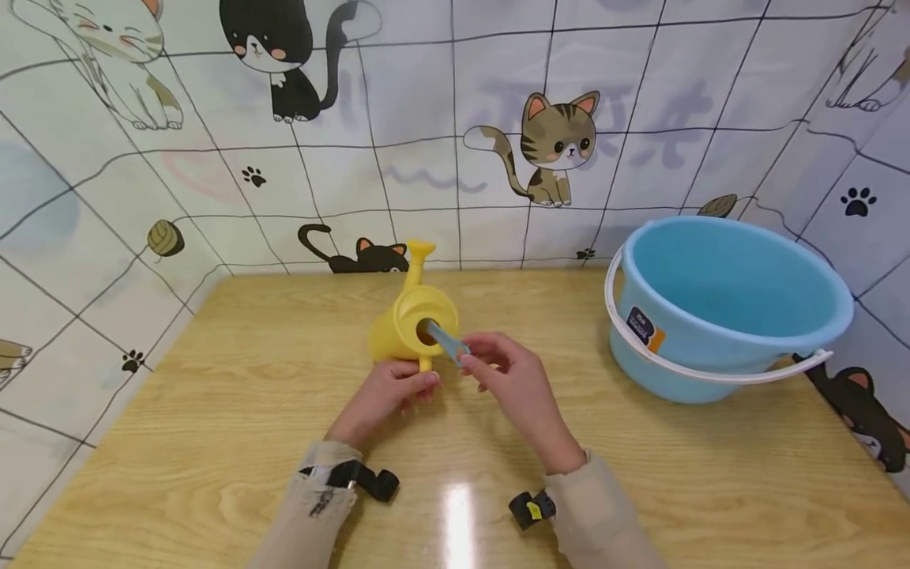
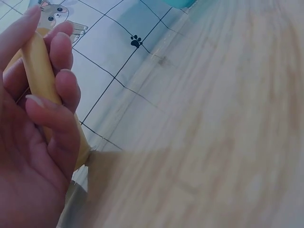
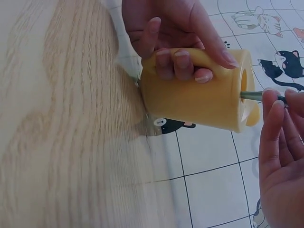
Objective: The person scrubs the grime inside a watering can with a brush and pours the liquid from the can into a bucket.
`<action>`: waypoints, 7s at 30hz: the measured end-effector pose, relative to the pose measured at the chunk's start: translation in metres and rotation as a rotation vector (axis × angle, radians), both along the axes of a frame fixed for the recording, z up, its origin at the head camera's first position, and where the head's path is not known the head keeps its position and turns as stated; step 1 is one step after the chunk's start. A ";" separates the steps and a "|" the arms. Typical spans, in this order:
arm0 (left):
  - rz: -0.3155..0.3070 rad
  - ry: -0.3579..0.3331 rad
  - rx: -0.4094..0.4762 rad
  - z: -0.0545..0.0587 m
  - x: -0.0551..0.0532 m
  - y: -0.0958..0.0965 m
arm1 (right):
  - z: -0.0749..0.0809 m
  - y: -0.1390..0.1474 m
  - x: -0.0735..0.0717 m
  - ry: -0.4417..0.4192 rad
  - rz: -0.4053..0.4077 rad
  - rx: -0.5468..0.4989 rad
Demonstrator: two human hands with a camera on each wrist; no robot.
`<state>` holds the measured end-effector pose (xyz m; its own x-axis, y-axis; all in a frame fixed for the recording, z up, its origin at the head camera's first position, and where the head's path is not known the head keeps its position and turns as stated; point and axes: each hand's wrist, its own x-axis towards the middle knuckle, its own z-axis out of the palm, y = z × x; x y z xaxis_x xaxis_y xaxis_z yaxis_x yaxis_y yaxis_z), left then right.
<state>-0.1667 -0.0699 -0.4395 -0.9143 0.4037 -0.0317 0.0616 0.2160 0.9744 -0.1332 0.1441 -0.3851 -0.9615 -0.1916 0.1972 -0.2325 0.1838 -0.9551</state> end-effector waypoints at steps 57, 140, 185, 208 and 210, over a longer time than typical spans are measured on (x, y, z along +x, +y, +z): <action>-0.007 -0.009 0.041 0.021 0.011 0.003 | 0.001 -0.005 0.003 -0.066 -0.081 -0.050; -0.036 0.039 0.056 -0.003 0.008 0.009 | 0.009 -0.012 0.017 0.028 0.217 -0.033; -0.032 -0.039 0.089 0.021 0.015 0.010 | -0.009 -0.005 0.001 -0.190 0.039 -0.003; -0.030 -0.027 0.087 0.022 0.014 0.011 | 0.018 -0.010 0.012 -0.189 0.033 -0.006; -0.027 -0.027 0.087 0.022 0.014 0.012 | 0.017 -0.009 0.012 -0.189 0.027 -0.010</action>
